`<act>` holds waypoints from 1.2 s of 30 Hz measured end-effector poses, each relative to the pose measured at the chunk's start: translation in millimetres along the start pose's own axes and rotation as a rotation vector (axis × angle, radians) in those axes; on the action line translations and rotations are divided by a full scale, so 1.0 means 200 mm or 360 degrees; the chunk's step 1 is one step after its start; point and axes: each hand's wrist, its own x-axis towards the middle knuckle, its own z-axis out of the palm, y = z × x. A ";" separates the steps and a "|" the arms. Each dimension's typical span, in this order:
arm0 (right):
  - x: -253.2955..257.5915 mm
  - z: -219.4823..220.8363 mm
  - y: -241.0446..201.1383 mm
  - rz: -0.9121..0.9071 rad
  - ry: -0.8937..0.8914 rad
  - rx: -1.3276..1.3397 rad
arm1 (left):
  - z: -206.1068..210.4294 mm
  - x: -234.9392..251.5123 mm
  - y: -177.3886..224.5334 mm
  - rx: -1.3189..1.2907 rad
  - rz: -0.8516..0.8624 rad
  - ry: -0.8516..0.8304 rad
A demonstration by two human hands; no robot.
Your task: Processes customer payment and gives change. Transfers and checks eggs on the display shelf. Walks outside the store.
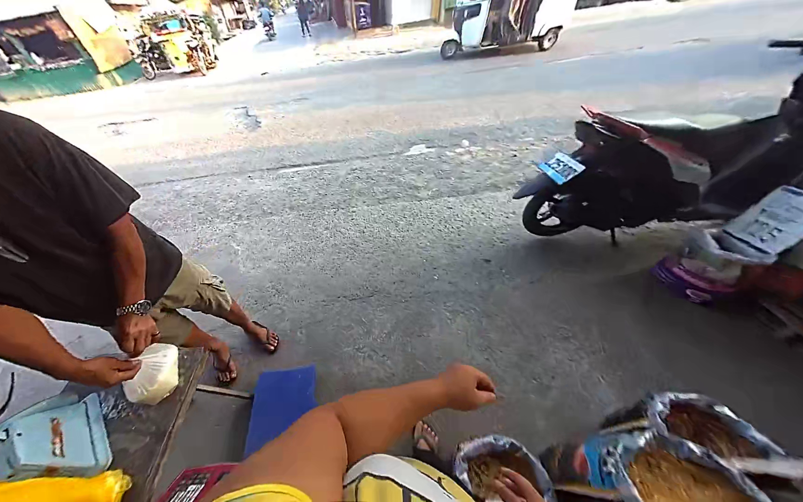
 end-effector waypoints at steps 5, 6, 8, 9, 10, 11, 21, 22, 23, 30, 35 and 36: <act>0.74 -0.23 -0.69 -0.0195 -0.0161 -0.0604 | -0.50 0.11 -0.68 -0.0100 -0.0936 -0.0022; 0.88 -0.24 -0.84 -0.0227 -0.0220 -0.0666 | -0.59 0.06 -0.81 -0.0133 -0.1112 0.0023; 1.13 -0.20 -1.14 -0.0278 -0.0378 -0.0801 | -0.75 -0.09 -1.05 -0.0231 -0.1385 0.0150; 1.25 -0.15 -1.28 -0.0306 -0.0463 -0.0884 | -0.82 -0.19 -1.17 -0.0291 -0.1503 0.0221; 1.37 -0.10 -1.41 -0.0331 -0.0549 -0.0976 | -0.86 -0.29 -1.29 -0.0348 -0.1616 0.0287; 1.50 -0.03 -1.52 -0.0354 -0.0629 -0.1065 | -0.89 -0.40 -1.41 -0.0406 -0.1732 0.0329; 2.49 0.93 -2.68 -0.0715 -0.1099 -0.1245 | -1.72 -0.96 -2.17 -0.0499 -0.2358 -0.0097; 2.53 1.01 -2.83 -0.0907 -0.1097 -0.1231 | -1.89 -0.94 -2.33 -0.0507 -0.2269 -0.0058; 2.57 1.10 -2.98 -0.1159 -0.1098 -0.1185 | -2.09 -0.92 -2.47 -0.0492 -0.2177 0.0056; 2.72 1.88 -4.07 -0.3522 -0.0676 -0.0753 | -3.86 -1.03 -2.92 -0.0543 -0.1720 0.1389; 2.78 2.62 -4.65 -0.4184 -0.1677 0.0354 | -4.72 -1.48 -3.31 -0.0596 -0.1672 0.2094; 2.80 2.78 -4.73 -0.4151 -0.1782 0.0478 | -4.83 -1.60 -3.35 -0.0630 -0.1728 0.2208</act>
